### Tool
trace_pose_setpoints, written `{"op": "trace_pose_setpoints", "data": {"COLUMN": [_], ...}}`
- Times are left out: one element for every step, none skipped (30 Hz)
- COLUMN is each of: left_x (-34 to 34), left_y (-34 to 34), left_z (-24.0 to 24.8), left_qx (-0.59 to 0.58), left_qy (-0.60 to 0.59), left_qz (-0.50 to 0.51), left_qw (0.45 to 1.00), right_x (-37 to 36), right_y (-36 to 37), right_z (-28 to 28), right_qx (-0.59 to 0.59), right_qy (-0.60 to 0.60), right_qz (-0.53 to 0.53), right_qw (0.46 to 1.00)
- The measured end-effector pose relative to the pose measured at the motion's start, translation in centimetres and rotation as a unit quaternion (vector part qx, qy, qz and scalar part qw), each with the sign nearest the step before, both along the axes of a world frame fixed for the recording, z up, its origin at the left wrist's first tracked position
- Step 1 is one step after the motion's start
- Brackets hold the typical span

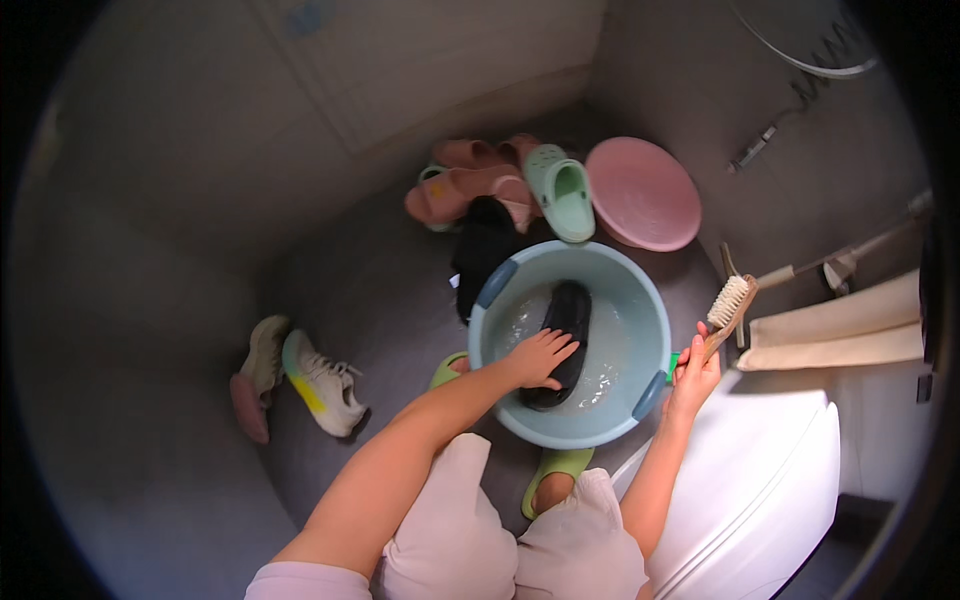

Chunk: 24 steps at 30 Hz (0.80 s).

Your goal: The person washes a black slide by hand in a basin of water using a wooden brush.

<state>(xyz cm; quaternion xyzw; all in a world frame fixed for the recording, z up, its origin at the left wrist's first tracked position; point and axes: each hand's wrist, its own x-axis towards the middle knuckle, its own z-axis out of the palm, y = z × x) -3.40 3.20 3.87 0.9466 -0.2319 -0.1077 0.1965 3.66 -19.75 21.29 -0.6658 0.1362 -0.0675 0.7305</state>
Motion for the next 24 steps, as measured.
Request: {"op": "trace_pose_setpoints", "data": {"left_x": [0.2, 0.4, 0.2, 0.8, 1.2, 1.5, 2.6, 3.6, 4.5, 5.2, 7.8, 10.3, 11.9, 11.9, 11.8, 12.2, 12.3, 12.4, 12.3, 11.9, 12.3, 12.6, 12.9, 12.7], "left_y": [-0.6, -1.1, -1.4, -1.9, -2.4, -3.0, -3.0, -2.8, -2.9, -3.2, -2.8, -1.4, -0.1, -1.2, -1.0, -1.2, -1.9, -2.6, -3.2, -3.0, -2.7, -2.0, -1.2, -0.7], "left_z": [-0.4, -0.7, -1.2, -1.5, -1.8, -1.9, -1.3, -0.8, 0.2, 1.1, 2.3, 1.5, 0.3, 0.4, 1.2, -0.2, -0.6, -0.7, -0.8, -0.8, -0.5, -0.1, 0.3, 2.1], "left_qx": [0.049, 0.098, 0.146, 0.192, 0.227, 0.237, 0.254, 0.228, 0.201, 0.174, 0.117, 0.12, 0.121, 0.127, 0.12, 0.102, 0.14, 0.177, 0.215, 0.228, 0.239, 0.252, 0.266, 0.247], "left_qy": [-0.009, -0.019, -0.027, -0.029, -0.035, -0.025, -0.025, 0.023, 0.075, 0.132, 0.245, 0.278, 0.31, 0.06, -0.196, -0.212, -0.174, -0.136, -0.099, -0.095, -0.088, -0.078, -0.068, -0.103], "left_qz": [-0.003, -0.006, -0.004, -0.009, -0.014, -0.016, -0.014, -0.033, -0.046, -0.06, -0.058, -0.042, -0.024, -0.082, -0.121, -0.184, -0.21, -0.235, -0.258, -0.266, -0.268, -0.266, -0.264, -0.273], "left_qw": [0.999, 0.995, 0.989, 0.981, 0.973, 0.971, 0.967, 0.973, 0.976, 0.974, 0.961, 0.952, 0.943, 0.987, 0.966, 0.954, 0.952, 0.946, 0.937, 0.932, 0.929, 0.927, 0.925, 0.924], "right_x": [-0.1, -0.3, -0.6, -0.6, -0.7, -1.2, -1.5, -2.1, -2.5, -3.3, -4.0, -4.2, -4.2, -4.9, -5.1, -5.3, -5.4, -5.5, -5.5, -5.5, -5.4, -5.3, -5.0, -5.2], "right_y": [-0.9, -1.9, -2.4, -3.1, -3.8, -4.3, -4.9, -5.6, -6.6, -7.1, -7.1, -6.3, -5.6, -6.1, -6.1, -5.9, -5.9, -6.0, -6.3, -6.4, -6.6, -6.5, -6.6, -6.6], "right_z": [-0.2, -0.2, -0.3, -0.3, -0.3, 0.3, 0.2, -0.3, -0.4, -0.1, -0.6, -0.9, -1.1, -1.3, -1.4, -1.4, -1.4, -1.7, -1.6, -1.5, -1.3, -1.5, -1.3, -1.1], "right_qx": [0.003, 0.014, 0.006, -0.004, -0.014, -0.034, -0.037, -0.04, -0.045, -0.049, -0.04, -0.027, -0.016, -0.019, -0.018, -0.008, 0.002, 0.005, 0.005, 0.005, 0.005, 0.009, 0.01, 0.014], "right_qy": [0.003, 0.0, 0.007, 0.011, 0.016, 0.027, 0.018, 0.01, 0.003, 0.008, 0.01, 0.008, 0.005, 0.032, 0.045, 0.05, 0.055, 0.058, 0.061, 0.065, 0.065, 0.061, 0.051, 0.05], "right_qz": [-0.018, -0.025, -0.04, -0.061, -0.081, -0.095, -0.105, -0.116, -0.12, -0.127, -0.13, -0.122, -0.112, -0.128, -0.126, -0.125, -0.122, -0.13, -0.136, -0.141, -0.145, -0.152, -0.151, -0.154], "right_qw": [1.0, 1.0, 0.999, 0.998, 0.997, 0.995, 0.994, 0.992, 0.992, 0.991, 0.991, 0.992, 0.994, 0.991, 0.991, 0.991, 0.991, 0.99, 0.989, 0.988, 0.987, 0.986, 0.987, 0.987]}}
